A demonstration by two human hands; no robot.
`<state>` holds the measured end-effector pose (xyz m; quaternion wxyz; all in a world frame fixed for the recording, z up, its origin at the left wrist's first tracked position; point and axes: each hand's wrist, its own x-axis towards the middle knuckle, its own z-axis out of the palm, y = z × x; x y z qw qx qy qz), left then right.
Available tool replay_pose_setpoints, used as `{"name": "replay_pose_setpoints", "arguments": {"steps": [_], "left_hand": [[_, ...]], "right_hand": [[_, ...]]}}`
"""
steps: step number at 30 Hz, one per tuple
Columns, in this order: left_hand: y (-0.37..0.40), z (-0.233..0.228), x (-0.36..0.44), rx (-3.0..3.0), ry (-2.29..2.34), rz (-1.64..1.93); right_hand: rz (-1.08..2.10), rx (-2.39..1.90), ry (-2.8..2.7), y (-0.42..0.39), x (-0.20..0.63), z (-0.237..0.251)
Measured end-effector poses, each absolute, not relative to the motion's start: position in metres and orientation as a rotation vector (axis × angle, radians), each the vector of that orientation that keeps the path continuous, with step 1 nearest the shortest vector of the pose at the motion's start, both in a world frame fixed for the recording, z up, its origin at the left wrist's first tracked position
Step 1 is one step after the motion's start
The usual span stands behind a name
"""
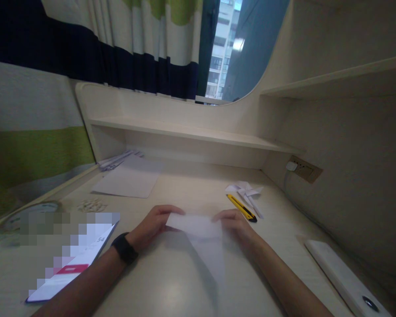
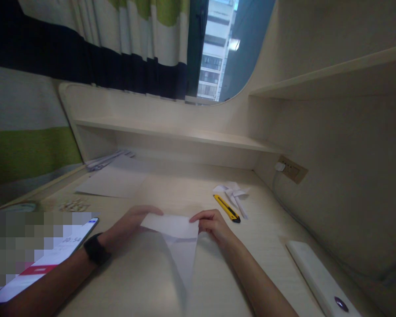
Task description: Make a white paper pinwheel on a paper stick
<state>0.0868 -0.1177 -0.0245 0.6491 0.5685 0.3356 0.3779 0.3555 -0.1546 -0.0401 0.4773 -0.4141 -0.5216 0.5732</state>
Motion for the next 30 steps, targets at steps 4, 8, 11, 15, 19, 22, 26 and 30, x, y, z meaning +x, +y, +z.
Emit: {"name": "replay_pose_setpoints", "arguments": {"steps": [4, 8, 11, 15, 19, 22, 26, 30], "left_hand": [[-0.121, -0.024, 0.085, 1.222, 0.685, 0.997], [-0.119, -0.023, 0.084, 1.303, 0.754, 0.952], [-0.112, -0.028, 0.084, 1.503, 0.838, 0.865], [-0.103, -0.034, 0.084, 1.772, 0.889, 0.828], [-0.106, -0.031, 0.089, 1.962, 0.874, 0.789], [-0.113, -0.028, 0.096, 1.993, 0.850, 0.775], [-0.117, -0.026, 0.104, 1.804, 0.893, 0.786], [-0.116, -0.026, 0.104, 1.620, 0.954, 0.790]], "right_hand": [[1.278, -1.068, -1.498, -0.158, 0.357, -0.032], [1.276, -1.046, -1.601, -0.159, 0.357, -0.030], [1.380, -1.008, -1.686, -0.161, 0.363, -0.028], [1.559, -0.899, -1.700, -0.165, 0.366, -0.016], [1.473, -1.073, -1.620, -0.170, 0.344, -0.010], [1.386, -1.209, -1.782, -0.172, 0.320, -0.018], [1.365, -1.333, -1.587, -0.174, 0.300, -0.032], [1.336, -1.416, -1.430, -0.173, 0.298, -0.037]]}}
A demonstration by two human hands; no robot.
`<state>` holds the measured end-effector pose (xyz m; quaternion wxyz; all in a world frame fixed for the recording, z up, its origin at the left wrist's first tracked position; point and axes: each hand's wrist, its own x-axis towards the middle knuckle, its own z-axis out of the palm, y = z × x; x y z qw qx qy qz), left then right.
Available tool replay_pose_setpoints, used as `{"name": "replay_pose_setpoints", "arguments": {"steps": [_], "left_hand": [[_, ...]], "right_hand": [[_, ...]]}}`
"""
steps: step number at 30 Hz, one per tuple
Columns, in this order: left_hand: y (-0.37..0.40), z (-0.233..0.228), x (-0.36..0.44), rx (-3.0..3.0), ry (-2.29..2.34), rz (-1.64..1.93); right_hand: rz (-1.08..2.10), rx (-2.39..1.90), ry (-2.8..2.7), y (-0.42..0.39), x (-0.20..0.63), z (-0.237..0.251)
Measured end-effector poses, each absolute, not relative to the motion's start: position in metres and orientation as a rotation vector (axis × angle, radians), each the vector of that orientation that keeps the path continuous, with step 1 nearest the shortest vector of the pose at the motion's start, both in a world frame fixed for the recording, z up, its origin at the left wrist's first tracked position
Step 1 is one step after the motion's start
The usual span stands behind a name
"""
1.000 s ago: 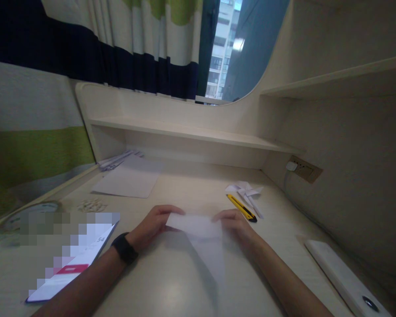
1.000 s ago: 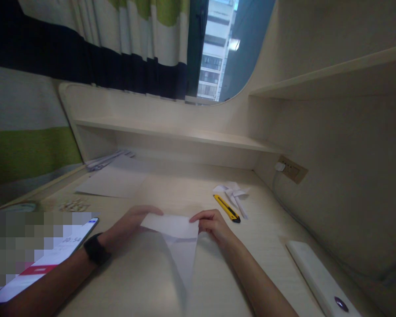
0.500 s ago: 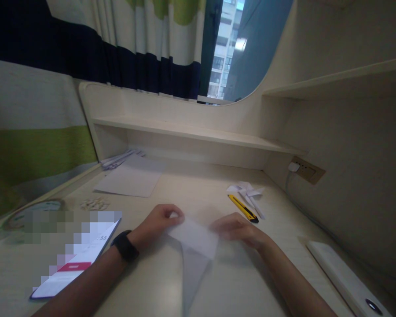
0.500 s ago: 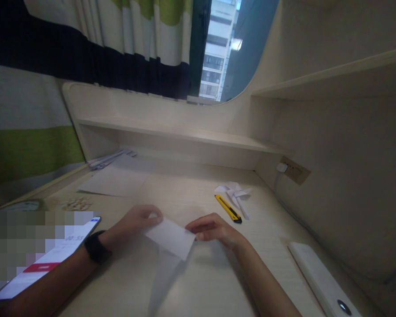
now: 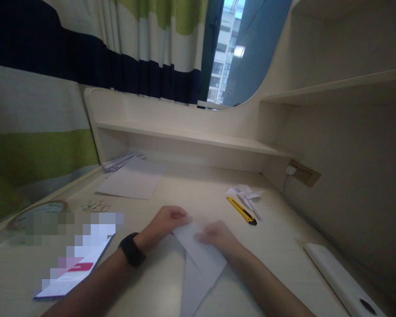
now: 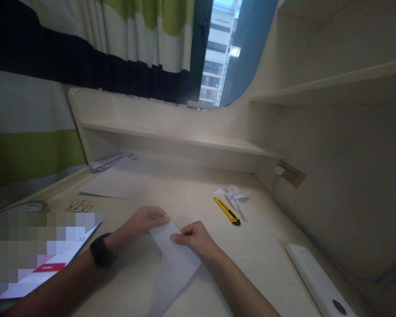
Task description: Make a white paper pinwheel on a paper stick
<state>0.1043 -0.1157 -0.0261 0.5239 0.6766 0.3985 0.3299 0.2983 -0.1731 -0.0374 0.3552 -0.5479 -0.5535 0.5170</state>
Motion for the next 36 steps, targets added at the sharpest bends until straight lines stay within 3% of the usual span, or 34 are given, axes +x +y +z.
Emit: {"name": "replay_pose_setpoints", "arguments": {"steps": [5, 15, 24, 27, 31, 36], "left_hand": [[-0.114, -0.028, 0.104, 1.656, 0.912, 0.826], [-0.108, -0.039, 0.106, 1.817, 0.976, 0.821], [-0.095, -0.057, 0.103, 2.147, 1.239, 0.885], [-0.094, -0.059, 0.097, 2.241, 1.261, 0.852], [-0.095, -0.059, 0.094, 2.372, 1.212, 0.795], [-0.096, -0.062, 0.094, 2.441, 1.221, 0.791]], "right_hand": [[1.368, -1.345, -1.485, -0.172, 0.299, -0.041], [1.144, -1.406, -1.521, -0.167, 0.282, -0.050], [0.394, -1.628, -2.068, -0.172, 0.284, -0.054], [0.214, -1.486, -2.173, -0.174, 0.283, -0.058], [0.181, -1.222, -2.347, -0.173, 0.281, -0.065], [0.188, -1.240, -2.461, -0.175, 0.277, -0.065]]}}
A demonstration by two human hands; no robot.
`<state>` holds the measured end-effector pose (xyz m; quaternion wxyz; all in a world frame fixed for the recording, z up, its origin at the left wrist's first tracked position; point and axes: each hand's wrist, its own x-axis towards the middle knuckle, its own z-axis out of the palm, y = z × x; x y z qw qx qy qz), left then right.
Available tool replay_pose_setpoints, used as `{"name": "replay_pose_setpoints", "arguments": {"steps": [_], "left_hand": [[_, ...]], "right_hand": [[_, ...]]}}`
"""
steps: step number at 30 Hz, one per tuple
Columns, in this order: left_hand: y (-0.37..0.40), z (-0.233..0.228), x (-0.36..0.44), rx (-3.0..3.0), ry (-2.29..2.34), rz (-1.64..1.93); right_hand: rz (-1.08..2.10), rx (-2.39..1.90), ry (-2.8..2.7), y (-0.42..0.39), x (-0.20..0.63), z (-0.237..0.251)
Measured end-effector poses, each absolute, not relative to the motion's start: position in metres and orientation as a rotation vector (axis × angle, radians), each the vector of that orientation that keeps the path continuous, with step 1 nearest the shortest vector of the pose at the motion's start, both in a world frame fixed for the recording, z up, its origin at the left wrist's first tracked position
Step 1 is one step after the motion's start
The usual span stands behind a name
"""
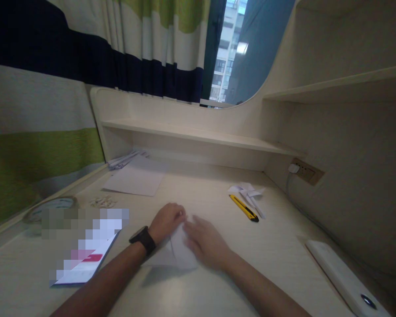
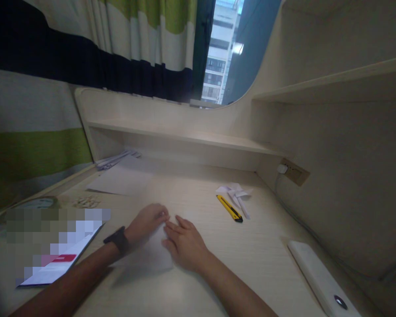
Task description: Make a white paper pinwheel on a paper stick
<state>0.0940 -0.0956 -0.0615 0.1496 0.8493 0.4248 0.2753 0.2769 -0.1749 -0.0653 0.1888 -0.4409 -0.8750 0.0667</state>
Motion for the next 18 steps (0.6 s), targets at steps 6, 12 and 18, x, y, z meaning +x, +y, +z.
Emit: {"name": "replay_pose_setpoints", "arguments": {"steps": [6, 12, 18], "left_hand": [[-0.103, -0.048, 0.085, 2.633, 1.060, 0.749], [-0.120, -0.040, 0.075, 2.817, 0.920, 0.596], [-0.124, -0.047, 0.074, 2.915, 0.997, 0.546]], "right_hand": [[0.193, -1.301, -2.490, -0.179, 0.275, -0.062], [0.182, -1.295, -2.489, -0.179, 0.274, -0.061], [0.180, -1.232, -2.413, -0.179, 0.278, -0.063]]}}
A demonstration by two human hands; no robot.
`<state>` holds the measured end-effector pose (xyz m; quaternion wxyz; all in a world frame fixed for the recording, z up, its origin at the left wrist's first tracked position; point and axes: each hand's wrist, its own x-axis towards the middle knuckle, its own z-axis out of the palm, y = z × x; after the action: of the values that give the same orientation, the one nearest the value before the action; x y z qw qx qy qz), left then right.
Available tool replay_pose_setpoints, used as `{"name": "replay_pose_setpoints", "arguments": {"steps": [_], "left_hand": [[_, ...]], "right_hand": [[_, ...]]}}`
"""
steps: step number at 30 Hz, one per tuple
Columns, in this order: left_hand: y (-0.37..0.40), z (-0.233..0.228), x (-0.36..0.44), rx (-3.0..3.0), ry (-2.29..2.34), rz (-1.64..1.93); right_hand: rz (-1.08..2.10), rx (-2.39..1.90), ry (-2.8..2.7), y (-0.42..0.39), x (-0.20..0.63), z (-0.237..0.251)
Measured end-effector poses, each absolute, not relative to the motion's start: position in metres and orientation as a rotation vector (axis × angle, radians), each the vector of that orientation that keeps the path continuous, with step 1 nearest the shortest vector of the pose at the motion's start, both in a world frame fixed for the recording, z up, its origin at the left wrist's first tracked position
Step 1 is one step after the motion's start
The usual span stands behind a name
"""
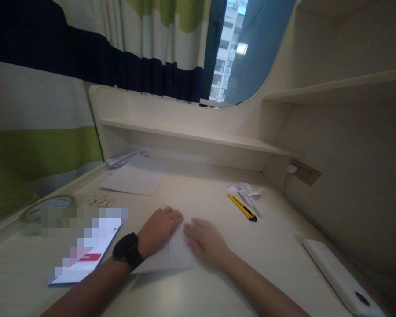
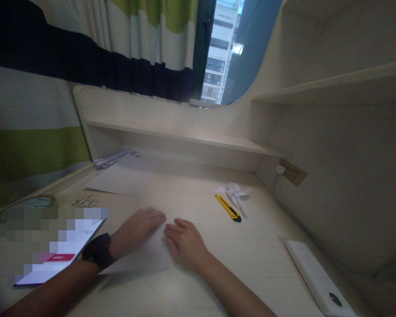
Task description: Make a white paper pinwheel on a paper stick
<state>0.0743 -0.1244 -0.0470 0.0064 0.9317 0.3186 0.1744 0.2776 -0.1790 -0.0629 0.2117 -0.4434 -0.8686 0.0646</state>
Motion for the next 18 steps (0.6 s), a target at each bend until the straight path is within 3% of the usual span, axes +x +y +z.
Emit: {"name": "replay_pose_setpoints", "arguments": {"steps": [7, 18], "left_hand": [[-0.123, -0.051, 0.074, 3.010, 0.977, 0.510], [-0.132, -0.065, 0.074, 3.027, 0.946, 0.536]], "right_hand": [[0.064, -1.092, -2.455, -0.177, 0.278, -0.065], [-0.012, -1.228, -2.475, -0.183, 0.270, -0.059]]}}
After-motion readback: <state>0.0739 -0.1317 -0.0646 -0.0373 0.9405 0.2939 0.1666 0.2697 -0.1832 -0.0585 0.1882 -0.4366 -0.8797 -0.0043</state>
